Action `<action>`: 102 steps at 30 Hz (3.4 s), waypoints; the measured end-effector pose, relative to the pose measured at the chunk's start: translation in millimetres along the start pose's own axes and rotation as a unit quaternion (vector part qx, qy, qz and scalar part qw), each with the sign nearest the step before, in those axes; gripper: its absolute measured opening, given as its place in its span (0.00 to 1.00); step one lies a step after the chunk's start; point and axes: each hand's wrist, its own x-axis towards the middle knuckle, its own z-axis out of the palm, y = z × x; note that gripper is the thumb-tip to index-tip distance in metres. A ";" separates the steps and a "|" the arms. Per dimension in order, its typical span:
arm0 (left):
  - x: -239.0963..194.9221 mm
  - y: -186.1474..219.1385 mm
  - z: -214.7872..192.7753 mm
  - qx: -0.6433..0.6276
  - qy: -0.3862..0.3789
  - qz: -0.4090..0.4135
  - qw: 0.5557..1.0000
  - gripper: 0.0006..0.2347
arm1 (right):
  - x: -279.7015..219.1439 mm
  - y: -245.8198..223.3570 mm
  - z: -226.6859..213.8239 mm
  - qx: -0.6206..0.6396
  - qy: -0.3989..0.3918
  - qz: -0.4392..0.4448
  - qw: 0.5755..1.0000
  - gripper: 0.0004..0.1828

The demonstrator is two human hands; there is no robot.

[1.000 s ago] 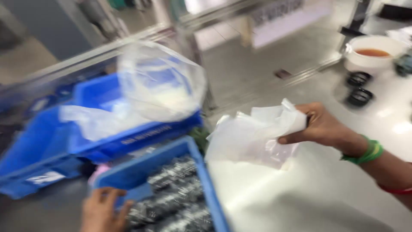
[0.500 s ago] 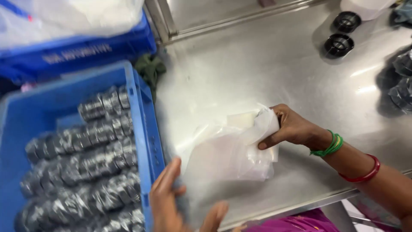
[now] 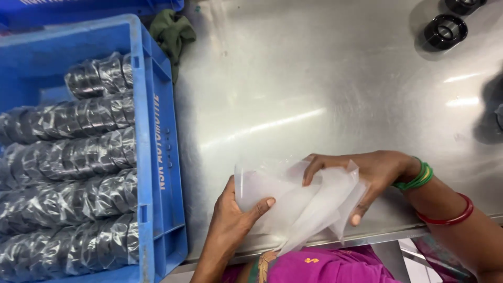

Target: Manually packing circular metal rings or bearings into plastic bags and organizing them into storage bins on a metal workbench.

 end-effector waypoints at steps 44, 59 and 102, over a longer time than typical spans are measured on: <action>9.6 -1.1 13.9 0.043 0.001 0.004 0.999 0.25 | 0.5 27.0 81.8 0.478 0.420 0.012 0.772 0.54; 10.8 10.2 -21.5 0.223 0.181 0.073 0.955 0.13 | 4.6 -31.1 50.4 -0.111 0.479 0.305 0.815 0.60; 17.5 -13.6 -53.7 0.260 0.128 0.003 0.957 0.16 | 4.5 -32.1 62.4 -0.289 0.325 0.391 0.811 0.54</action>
